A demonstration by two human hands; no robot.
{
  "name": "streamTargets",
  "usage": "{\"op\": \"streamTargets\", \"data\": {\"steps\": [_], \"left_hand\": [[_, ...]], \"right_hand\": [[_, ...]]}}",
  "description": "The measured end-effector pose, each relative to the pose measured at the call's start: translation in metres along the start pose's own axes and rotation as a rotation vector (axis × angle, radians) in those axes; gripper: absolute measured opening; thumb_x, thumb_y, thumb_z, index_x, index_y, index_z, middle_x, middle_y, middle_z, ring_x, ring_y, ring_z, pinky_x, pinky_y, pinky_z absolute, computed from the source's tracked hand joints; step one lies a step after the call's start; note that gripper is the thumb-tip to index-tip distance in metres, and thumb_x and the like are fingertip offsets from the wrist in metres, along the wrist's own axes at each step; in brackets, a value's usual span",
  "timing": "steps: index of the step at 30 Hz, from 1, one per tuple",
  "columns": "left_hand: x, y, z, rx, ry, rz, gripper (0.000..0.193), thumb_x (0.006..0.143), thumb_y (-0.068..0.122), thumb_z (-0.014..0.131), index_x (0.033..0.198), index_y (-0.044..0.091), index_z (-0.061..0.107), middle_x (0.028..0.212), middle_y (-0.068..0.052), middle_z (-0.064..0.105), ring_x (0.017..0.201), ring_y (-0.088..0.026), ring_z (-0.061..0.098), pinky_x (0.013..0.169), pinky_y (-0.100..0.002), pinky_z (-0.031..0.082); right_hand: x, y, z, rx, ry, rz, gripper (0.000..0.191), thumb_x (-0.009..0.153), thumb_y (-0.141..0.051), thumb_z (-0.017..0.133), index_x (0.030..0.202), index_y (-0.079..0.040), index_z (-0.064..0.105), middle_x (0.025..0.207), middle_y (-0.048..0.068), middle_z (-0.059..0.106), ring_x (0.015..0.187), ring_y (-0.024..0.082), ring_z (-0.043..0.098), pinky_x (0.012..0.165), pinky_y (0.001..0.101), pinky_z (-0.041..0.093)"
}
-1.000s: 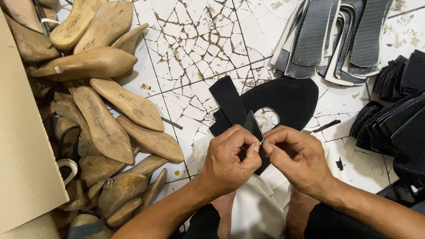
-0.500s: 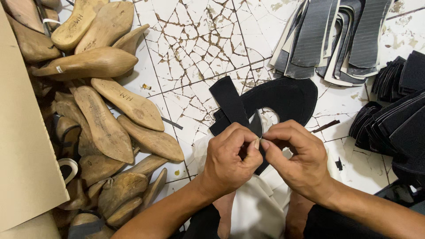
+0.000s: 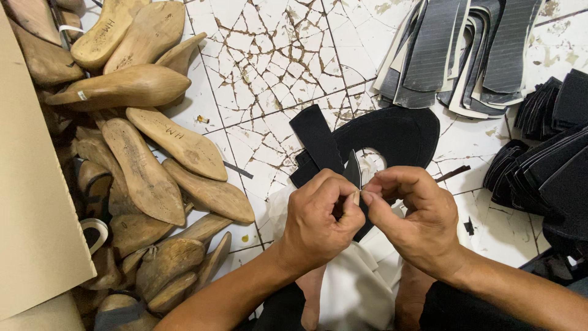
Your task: The person sits on the floor and sews a black shoe insole using a needle and thread. They pull the thread through the material repeatedly, occasionally adjusting the insole's position. Stacks of insoles and wooden shoe lasts are visible nearby.
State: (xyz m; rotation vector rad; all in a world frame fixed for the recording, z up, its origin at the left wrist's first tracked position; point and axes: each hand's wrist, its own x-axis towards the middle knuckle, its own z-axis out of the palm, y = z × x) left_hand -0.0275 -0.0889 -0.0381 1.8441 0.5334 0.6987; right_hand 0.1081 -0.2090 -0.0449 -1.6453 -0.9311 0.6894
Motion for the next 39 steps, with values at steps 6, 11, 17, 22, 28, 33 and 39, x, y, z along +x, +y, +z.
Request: {"op": "streamTargets", "data": {"steps": [6, 11, 17, 22, 28, 33, 39], "left_hand": [[0.001, 0.002, -0.001, 0.058, -0.007, 0.045, 0.010, 0.088, -0.003, 0.068, 0.090, 0.002, 0.059, 0.084, -0.009, 0.062, 0.065, -0.019, 0.064, 0.056, -0.031, 0.052], [0.001, 0.000, -0.004, 0.067, -0.031, 0.069, 0.010, 0.087, -0.003, 0.068, 0.089, 0.002, 0.059, 0.084, -0.009, 0.063, 0.067, -0.020, 0.065, 0.057, -0.031, 0.053], [0.000, 0.000, -0.004, -0.004, -0.052, 0.017, 0.009, 0.085, -0.003, 0.067, 0.086, 0.001, 0.059, 0.084, -0.009, 0.064, 0.064, -0.017, 0.064, 0.054, -0.029, 0.052], [0.001, -0.002, -0.008, -0.007, -0.096, -0.056, 0.007, 0.084, -0.003, 0.066, 0.086, 0.000, 0.060, 0.082, -0.009, 0.064, 0.061, -0.015, 0.065, 0.050, -0.027, 0.051], [0.000, -0.001, -0.008, 0.032, -0.063, 0.008, 0.008, 0.084, -0.003, 0.067, 0.087, -0.001, 0.060, 0.085, -0.010, 0.064, 0.065, -0.017, 0.065, 0.054, -0.029, 0.052], [0.000, -0.003, -0.006, 0.048, -0.064, 0.043, 0.009, 0.084, -0.003, 0.066, 0.087, 0.001, 0.059, 0.085, -0.010, 0.064, 0.067, -0.019, 0.065, 0.057, -0.030, 0.054], [-0.002, -0.003, -0.004, 0.015, -0.061, 0.026, 0.010, 0.084, -0.004, 0.066, 0.086, 0.001, 0.059, 0.085, -0.009, 0.064, 0.068, -0.018, 0.065, 0.058, -0.029, 0.053]], "right_hand": [[0.002, -0.005, 0.000, -0.142, -0.002, -0.058, 0.032, 0.087, 0.000, 0.075, 0.114, 0.000, 0.058, 0.094, 0.007, 0.075, 0.083, 0.010, 0.072, 0.074, 0.0239, 0.061], [0.005, -0.008, -0.003, -0.238, -0.047, -0.150, 0.032, 0.085, 0.001, 0.073, 0.113, 0.001, 0.057, 0.092, 0.007, 0.074, 0.080, 0.011, 0.073, 0.072, 0.0243, 0.060], [0.007, -0.004, -0.006, -0.137, -0.096, -0.101, 0.034, 0.086, 0.000, 0.072, 0.115, 0.002, 0.053, 0.092, 0.005, 0.074, 0.083, 0.010, 0.074, 0.074, 0.0236, 0.061], [0.009, -0.001, -0.009, 0.048, -0.154, 0.059, 0.031, 0.088, 0.000, 0.071, 0.115, 0.001, 0.057, 0.096, 0.009, 0.074, 0.089, 0.013, 0.074, 0.077, 0.0256, 0.062], [0.009, -0.001, -0.007, -0.059, -0.144, 0.023, 0.030, 0.087, -0.001, 0.073, 0.113, 0.001, 0.057, 0.093, 0.007, 0.075, 0.084, 0.012, 0.075, 0.074, 0.0246, 0.063], [0.007, 0.001, -0.005, -0.103, -0.129, -0.060, 0.033, 0.086, 0.000, 0.073, 0.113, 0.001, 0.053, 0.092, 0.007, 0.074, 0.083, 0.011, 0.074, 0.075, 0.0242, 0.062], [0.003, 0.007, -0.004, -0.010, -0.127, -0.064, 0.037, 0.088, 0.003, 0.071, 0.118, 0.001, 0.049, 0.097, 0.008, 0.071, 0.089, 0.010, 0.071, 0.080, 0.0242, 0.060]]}}
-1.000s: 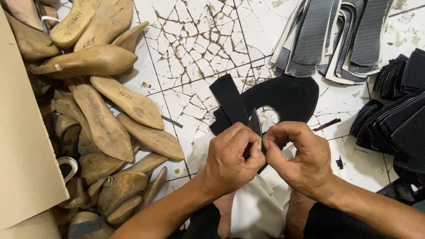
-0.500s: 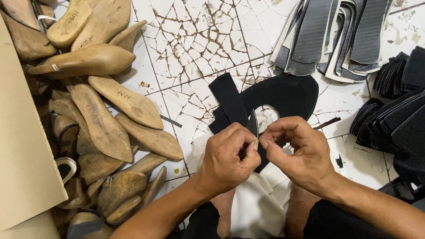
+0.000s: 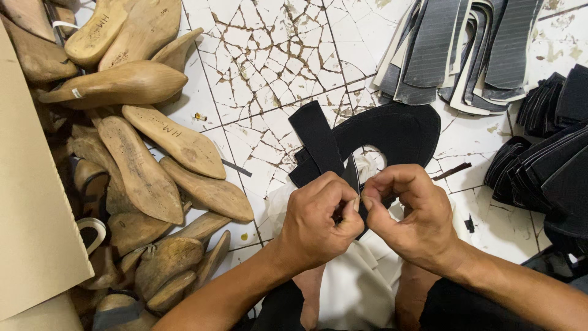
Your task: The person sits on the floor and sews a black shoe insole using a needle and thread. They pull the thread through the material repeatedly, occasionally adjusting the insole's position. Stacks of insoles and wooden shoe lasts are visible nearby.
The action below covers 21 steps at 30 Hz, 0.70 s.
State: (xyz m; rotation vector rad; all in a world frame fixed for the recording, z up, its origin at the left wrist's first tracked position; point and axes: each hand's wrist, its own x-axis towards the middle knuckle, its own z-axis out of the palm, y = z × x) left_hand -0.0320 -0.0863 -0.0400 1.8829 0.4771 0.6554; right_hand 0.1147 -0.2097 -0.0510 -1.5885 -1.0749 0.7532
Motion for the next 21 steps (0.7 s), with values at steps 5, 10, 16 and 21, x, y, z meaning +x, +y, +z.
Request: {"op": "streamTargets", "data": {"steps": [5, 10, 16, 21], "left_hand": [[-0.0016, 0.0000, -0.0010, -0.111, -0.030, -0.115, 0.007, 0.085, -0.005, 0.066, 0.086, 0.000, 0.060, 0.085, -0.008, 0.064, 0.063, -0.011, 0.062, 0.052, -0.026, 0.050], [-0.0033, -0.0039, -0.0021, -0.147, -0.040, -0.174, 0.005, 0.086, -0.005, 0.065, 0.086, -0.001, 0.062, 0.083, -0.006, 0.063, 0.059, -0.006, 0.055, 0.048, -0.024, 0.044], [-0.0040, -0.0061, -0.0033, -0.193, -0.058, -0.215, 0.002, 0.090, -0.003, 0.064, 0.091, -0.002, 0.064, 0.085, -0.005, 0.064, 0.064, -0.005, 0.056, 0.051, -0.023, 0.045], [-0.0032, -0.0031, -0.0051, -0.143, -0.064, -0.256, 0.003, 0.090, -0.001, 0.065, 0.091, -0.001, 0.068, 0.086, -0.006, 0.067, 0.062, -0.007, 0.058, 0.051, -0.024, 0.046]], "right_hand": [[-0.0029, 0.0029, -0.0014, 0.117, -0.008, 0.133, 0.034, 0.088, 0.002, 0.071, 0.117, 0.000, 0.051, 0.098, 0.007, 0.071, 0.090, 0.010, 0.069, 0.080, 0.0239, 0.059], [-0.0028, 0.0036, -0.0017, 0.161, 0.004, 0.227, 0.027, 0.088, -0.001, 0.072, 0.111, -0.001, 0.057, 0.097, 0.008, 0.072, 0.088, 0.010, 0.071, 0.074, 0.0234, 0.060], [0.0000, 0.0043, -0.0041, 0.145, -0.013, 0.216, 0.024, 0.089, -0.002, 0.071, 0.110, -0.001, 0.058, 0.096, 0.008, 0.072, 0.085, 0.010, 0.072, 0.070, 0.0233, 0.061], [0.0012, 0.0047, -0.0044, 0.109, -0.025, 0.154, 0.024, 0.090, -0.002, 0.071, 0.110, -0.001, 0.058, 0.096, 0.008, 0.073, 0.087, 0.010, 0.074, 0.072, 0.0235, 0.063]]}}
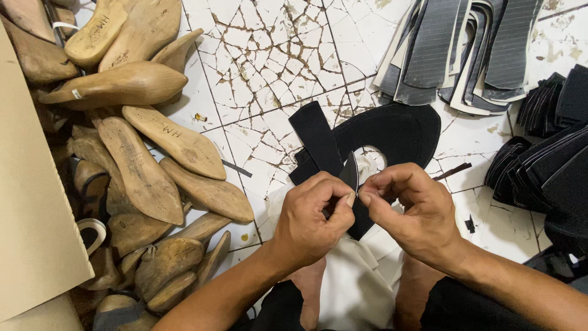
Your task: The person sits on the floor and sews a black shoe insole using a needle and thread. They pull the thread through the material repeatedly, occasionally adjusting the insole's position. Stacks of insoles and wooden shoe lasts are visible nearby.
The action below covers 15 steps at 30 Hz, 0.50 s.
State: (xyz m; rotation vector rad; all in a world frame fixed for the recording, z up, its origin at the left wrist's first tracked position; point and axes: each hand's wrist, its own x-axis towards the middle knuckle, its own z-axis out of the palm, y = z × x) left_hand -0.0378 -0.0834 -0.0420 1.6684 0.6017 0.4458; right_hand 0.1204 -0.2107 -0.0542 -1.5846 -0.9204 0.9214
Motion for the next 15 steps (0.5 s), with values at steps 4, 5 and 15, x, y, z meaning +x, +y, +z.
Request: {"op": "streamTargets", "data": {"steps": [4, 5, 15], "left_hand": [[0.001, 0.002, 0.000, 0.027, 0.023, 0.045, 0.002, 0.092, 0.000, 0.067, 0.092, -0.001, 0.068, 0.087, -0.007, 0.067, 0.065, -0.009, 0.061, 0.054, -0.025, 0.049], [0.001, 0.002, 0.000, 0.028, 0.025, 0.046, 0.002, 0.091, 0.000, 0.067, 0.092, -0.001, 0.068, 0.087, -0.007, 0.067, 0.065, -0.009, 0.062, 0.053, -0.025, 0.049], [0.001, 0.006, 0.001, 0.088, 0.040, 0.082, 0.005, 0.091, 0.003, 0.068, 0.095, 0.000, 0.068, 0.089, -0.010, 0.069, 0.068, -0.017, 0.068, 0.059, -0.029, 0.054]], "right_hand": [[0.001, -0.002, 0.000, -0.068, 0.014, -0.020, 0.025, 0.088, -0.003, 0.072, 0.110, 0.000, 0.059, 0.096, 0.009, 0.075, 0.086, 0.011, 0.075, 0.074, 0.0245, 0.064], [0.001, -0.002, 0.000, -0.081, 0.017, -0.027, 0.025, 0.088, -0.003, 0.073, 0.109, 0.000, 0.059, 0.096, 0.009, 0.075, 0.086, 0.012, 0.075, 0.074, 0.0246, 0.064], [0.002, -0.011, 0.005, -0.287, 0.065, -0.158, 0.024, 0.087, -0.003, 0.074, 0.106, 0.000, 0.061, 0.090, 0.007, 0.076, 0.080, 0.011, 0.075, 0.071, 0.0247, 0.062]]}}
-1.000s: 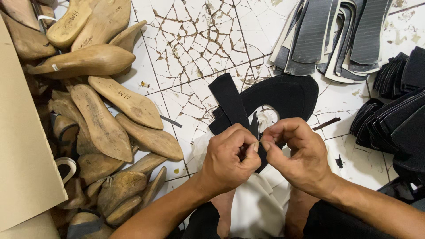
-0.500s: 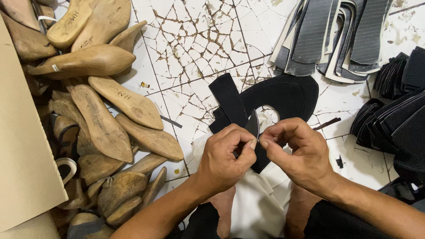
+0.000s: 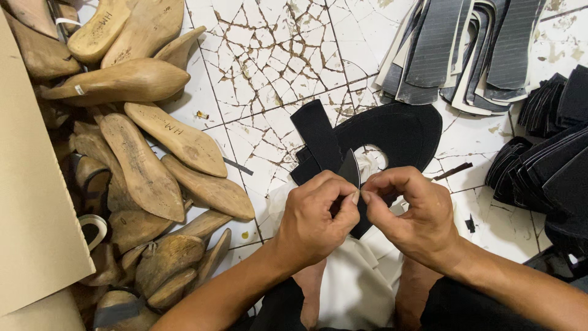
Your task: The person sits on the floor and sews a black shoe insole using a needle and thread. They pull the thread through the material repeatedly, occasionally adjusting the insole's position. Stacks of insoles and wooden shoe lasts are visible nearby.
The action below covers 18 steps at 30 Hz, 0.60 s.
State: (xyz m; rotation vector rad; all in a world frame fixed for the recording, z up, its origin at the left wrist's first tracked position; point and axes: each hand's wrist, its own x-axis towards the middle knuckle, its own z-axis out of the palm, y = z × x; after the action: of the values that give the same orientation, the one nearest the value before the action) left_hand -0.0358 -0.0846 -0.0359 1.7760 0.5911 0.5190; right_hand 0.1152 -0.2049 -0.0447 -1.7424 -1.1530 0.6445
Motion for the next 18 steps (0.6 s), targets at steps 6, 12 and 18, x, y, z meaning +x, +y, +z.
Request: {"op": "streamTargets", "data": {"steps": [6, 12, 18], "left_hand": [[0.0030, 0.0039, -0.0044, 0.019, -0.045, -0.009, 0.007, 0.090, 0.005, 0.068, 0.095, 0.001, 0.069, 0.090, -0.010, 0.070, 0.070, -0.017, 0.071, 0.060, -0.029, 0.057], [0.0038, 0.0032, -0.0038, 0.086, -0.028, 0.042, 0.005, 0.087, 0.004, 0.068, 0.090, 0.001, 0.067, 0.085, -0.011, 0.067, 0.065, -0.020, 0.067, 0.055, -0.031, 0.054], [0.0047, -0.0029, 0.0003, 0.132, 0.003, 0.102, 0.006, 0.084, 0.002, 0.068, 0.085, 0.002, 0.062, 0.079, -0.010, 0.062, 0.062, -0.021, 0.064, 0.054, -0.032, 0.052]], "right_hand": [[0.0022, -0.0035, -0.0010, -0.071, 0.011, -0.072, 0.025, 0.086, -0.003, 0.075, 0.106, -0.001, 0.061, 0.093, 0.009, 0.077, 0.082, 0.014, 0.077, 0.072, 0.0256, 0.063], [0.0040, -0.0061, -0.0002, -0.108, 0.004, -0.112, 0.024, 0.086, -0.002, 0.074, 0.105, -0.001, 0.061, 0.093, 0.010, 0.077, 0.084, 0.016, 0.078, 0.073, 0.0261, 0.064], [0.0040, -0.0070, 0.0004, -0.132, 0.002, -0.128, 0.024, 0.085, -0.002, 0.075, 0.103, -0.001, 0.061, 0.092, 0.010, 0.077, 0.082, 0.016, 0.078, 0.070, 0.0262, 0.063]]}}
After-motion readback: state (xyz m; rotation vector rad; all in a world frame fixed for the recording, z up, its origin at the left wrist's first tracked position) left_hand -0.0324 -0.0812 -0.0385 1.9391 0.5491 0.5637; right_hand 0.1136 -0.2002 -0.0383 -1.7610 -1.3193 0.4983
